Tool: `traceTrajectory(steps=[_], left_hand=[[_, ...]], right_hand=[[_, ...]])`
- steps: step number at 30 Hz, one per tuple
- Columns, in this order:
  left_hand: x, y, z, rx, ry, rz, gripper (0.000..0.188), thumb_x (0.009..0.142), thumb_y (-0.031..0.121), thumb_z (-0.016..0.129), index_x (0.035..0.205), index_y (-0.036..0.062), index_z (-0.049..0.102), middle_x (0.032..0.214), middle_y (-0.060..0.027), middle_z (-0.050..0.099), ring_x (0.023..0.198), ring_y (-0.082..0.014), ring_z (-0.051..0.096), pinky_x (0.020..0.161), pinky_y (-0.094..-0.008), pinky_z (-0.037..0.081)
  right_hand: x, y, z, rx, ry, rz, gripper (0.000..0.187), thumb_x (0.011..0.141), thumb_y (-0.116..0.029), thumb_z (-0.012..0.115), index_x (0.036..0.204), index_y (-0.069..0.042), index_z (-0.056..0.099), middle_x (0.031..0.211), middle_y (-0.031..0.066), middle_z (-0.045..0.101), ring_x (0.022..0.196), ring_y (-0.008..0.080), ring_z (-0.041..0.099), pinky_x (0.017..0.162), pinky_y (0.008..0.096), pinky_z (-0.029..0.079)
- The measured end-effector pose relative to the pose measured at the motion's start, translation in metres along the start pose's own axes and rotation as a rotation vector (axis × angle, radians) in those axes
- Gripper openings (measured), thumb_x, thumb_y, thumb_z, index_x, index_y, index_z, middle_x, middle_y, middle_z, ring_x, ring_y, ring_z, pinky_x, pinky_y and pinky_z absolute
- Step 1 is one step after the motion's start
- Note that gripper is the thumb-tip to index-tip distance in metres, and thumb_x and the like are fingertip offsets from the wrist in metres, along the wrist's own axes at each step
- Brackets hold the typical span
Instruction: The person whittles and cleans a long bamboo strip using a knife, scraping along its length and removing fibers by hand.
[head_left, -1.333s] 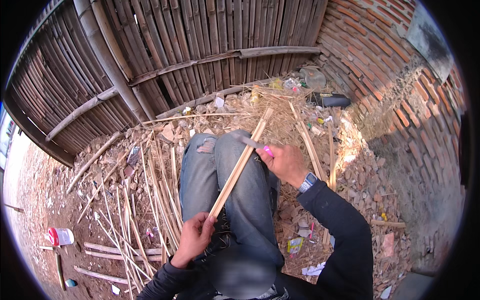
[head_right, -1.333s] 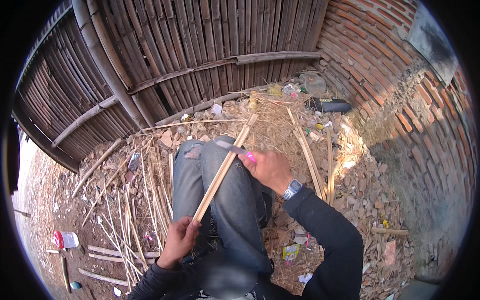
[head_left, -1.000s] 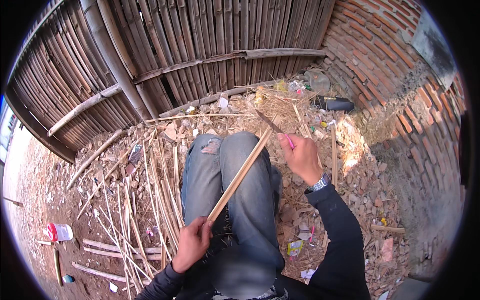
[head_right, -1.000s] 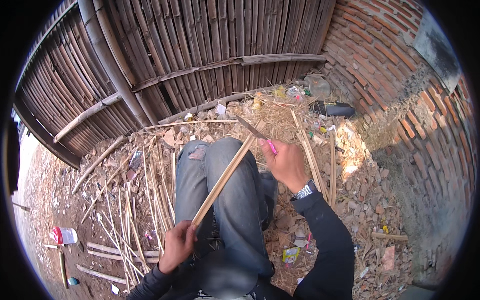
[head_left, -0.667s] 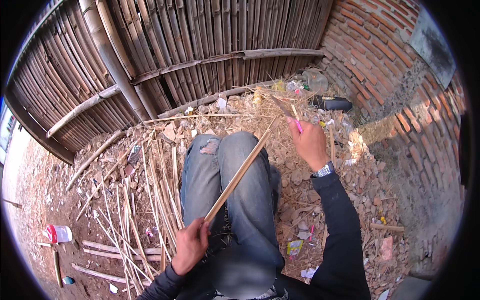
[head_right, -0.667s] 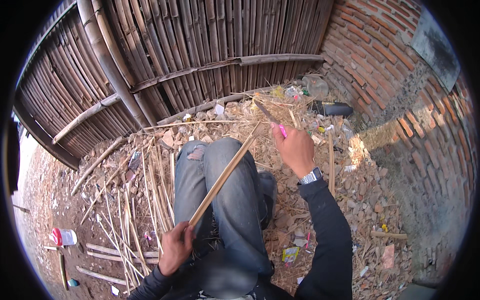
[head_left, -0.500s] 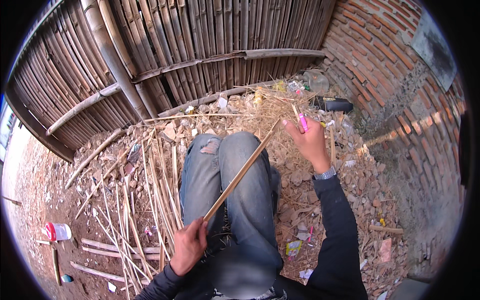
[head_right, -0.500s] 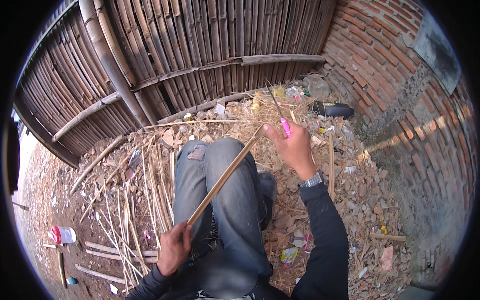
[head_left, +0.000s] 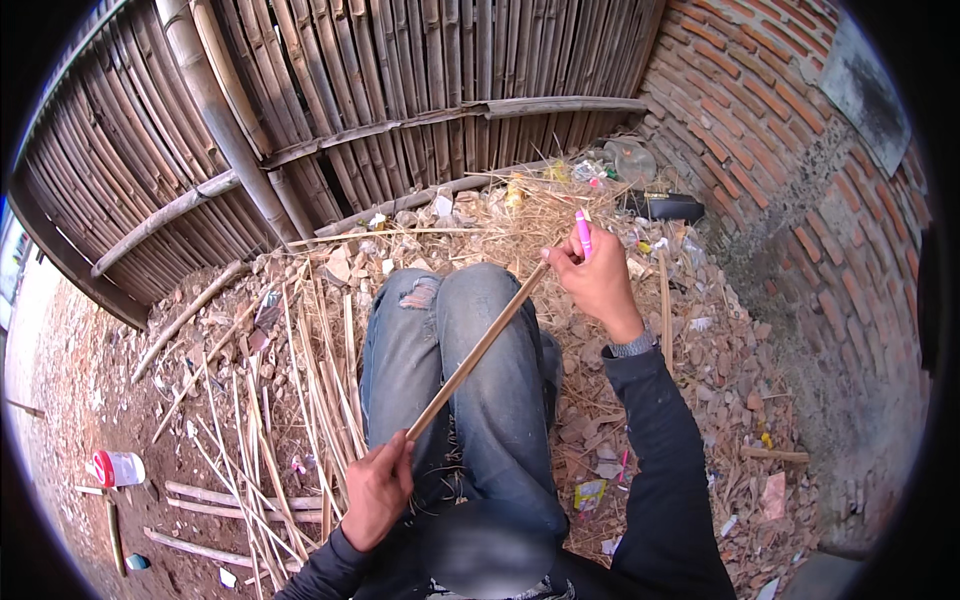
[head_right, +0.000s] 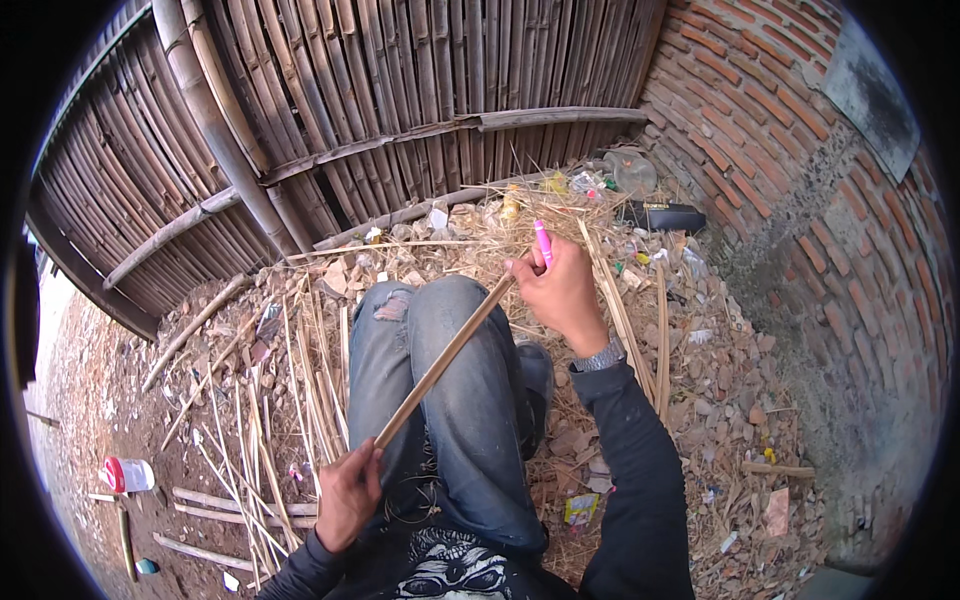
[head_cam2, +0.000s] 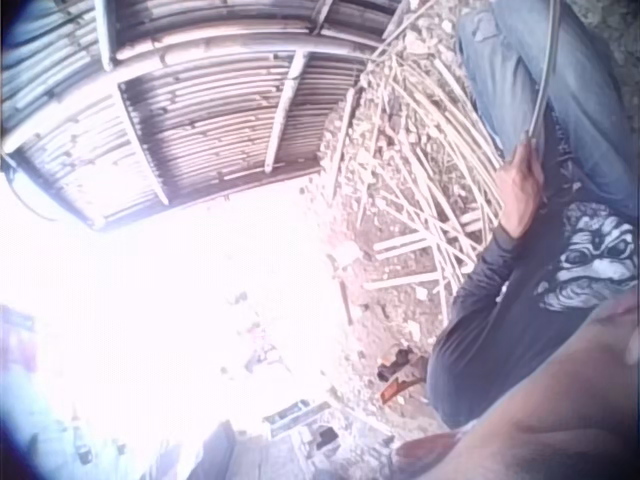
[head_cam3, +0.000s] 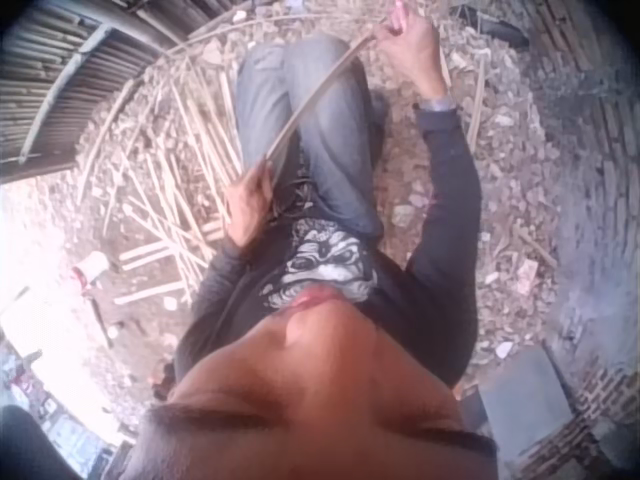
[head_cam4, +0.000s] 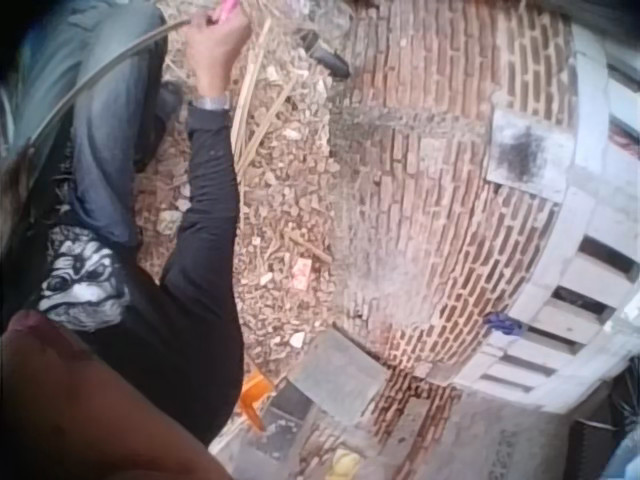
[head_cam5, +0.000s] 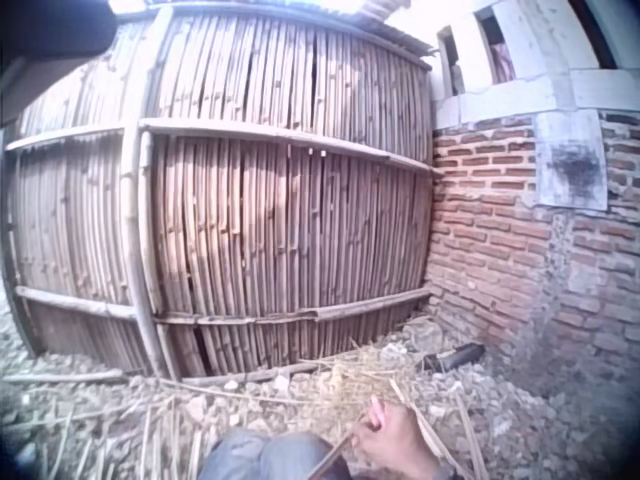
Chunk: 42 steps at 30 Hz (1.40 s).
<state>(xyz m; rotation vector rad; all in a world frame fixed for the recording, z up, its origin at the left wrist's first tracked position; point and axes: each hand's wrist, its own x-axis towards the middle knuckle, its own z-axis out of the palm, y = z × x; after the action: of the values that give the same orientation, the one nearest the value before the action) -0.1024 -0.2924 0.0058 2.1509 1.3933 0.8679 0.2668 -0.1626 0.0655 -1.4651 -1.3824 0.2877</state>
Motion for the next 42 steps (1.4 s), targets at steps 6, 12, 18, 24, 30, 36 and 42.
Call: traceTrajectory(steps=[6,12,18,24,30,36,42], left_hand=[[0.001,-0.004,0.001,-0.085,-0.019,-0.077,0.018,0.098,0.002,0.068,0.111,-0.0082,0.074,0.074,-0.0215,0.071,0.062,-0.0306,0.074,0.057,-0.0374,0.054],[0.002,-0.002,0.005,-0.141,-0.029,-0.111,0.017,0.098,0.005,0.069,0.11,-0.0055,0.074,0.073,-0.0184,0.072,0.063,-0.0273,0.074,0.058,-0.0366,0.055],[0.016,0.014,0.002,-0.256,-0.13,-0.256,0.015,0.101,0.009,0.068,0.107,-0.0035,0.075,0.07,-0.0151,0.073,0.063,-0.0205,0.074,0.058,-0.0337,0.055],[0.013,0.008,0.001,-0.315,-0.146,-0.299,0.018,0.102,0.011,0.068,0.106,-0.0045,0.076,0.067,-0.0109,0.072,0.061,-0.015,0.072,0.057,-0.0302,0.053],[0.015,0.011,-0.001,-0.287,-0.14,-0.266,0.02,0.104,0.013,0.066,0.107,-0.0048,0.076,0.067,-0.0068,0.07,0.061,-0.0099,0.069,0.056,-0.0274,0.051],[0.016,0.016,0.0,-0.31,-0.155,-0.26,0.021,0.104,0.014,0.067,0.104,-0.0041,0.076,0.065,-0.0058,0.069,0.06,-0.01,0.068,0.055,-0.0281,0.05],[0.017,0.01,-0.001,-0.307,-0.175,-0.279,0.021,0.103,0.015,0.067,0.105,-0.0037,0.076,0.065,-0.0063,0.07,0.059,-0.0109,0.068,0.055,-0.0289,0.051]], right_hand=[[0.009,-0.002,-0.018,-0.213,0.289,-0.101,0.031,0.092,-0.008,0.078,0.078,-0.003,0.051,0.065,0.0099,0.053,0.057,0.0225,0.051,0.057,0.0386,0.043],[-0.006,-0.022,-0.046,-0.41,0.181,-0.08,0.043,0.104,-0.04,0.066,0.087,-0.001,0.065,0.065,0.0169,0.062,0.059,0.0341,0.064,0.057,0.046,0.046],[-0.085,-0.034,0.008,-0.517,-0.362,-0.031,0.054,0.105,-0.045,0.058,0.074,-0.003,0.069,0.059,0.023,0.063,0.057,0.0447,0.065,0.054,0.0549,0.05],[-0.083,-0.026,0.005,-0.48,-0.345,-0.056,0.055,0.106,-0.046,0.056,0.073,-0.004,0.069,0.058,0.022,0.062,0.056,0.0429,0.065,0.051,0.0541,0.049],[-0.093,-0.018,0.01,-0.383,-0.487,-0.162,0.058,0.105,-0.048,0.057,0.07,-0.003,0.064,0.059,0.0242,0.057,0.059,0.0478,0.06,0.055,0.0553,0.043],[-0.058,-0.007,-0.013,-0.5,-0.366,0.058,0.065,0.106,-0.05,0.054,0.064,-0.001,0.063,0.061,0.0264,0.06,0.06,0.0477,0.063,0.055,0.0571,0.047],[-0.05,-0.002,-0.011,-0.518,-0.373,0.045,0.068,0.106,-0.054,0.051,0.065,-0.001,0.064,0.061,0.0262,0.06,0.063,0.0484,0.064,0.062,0.058,0.049]])
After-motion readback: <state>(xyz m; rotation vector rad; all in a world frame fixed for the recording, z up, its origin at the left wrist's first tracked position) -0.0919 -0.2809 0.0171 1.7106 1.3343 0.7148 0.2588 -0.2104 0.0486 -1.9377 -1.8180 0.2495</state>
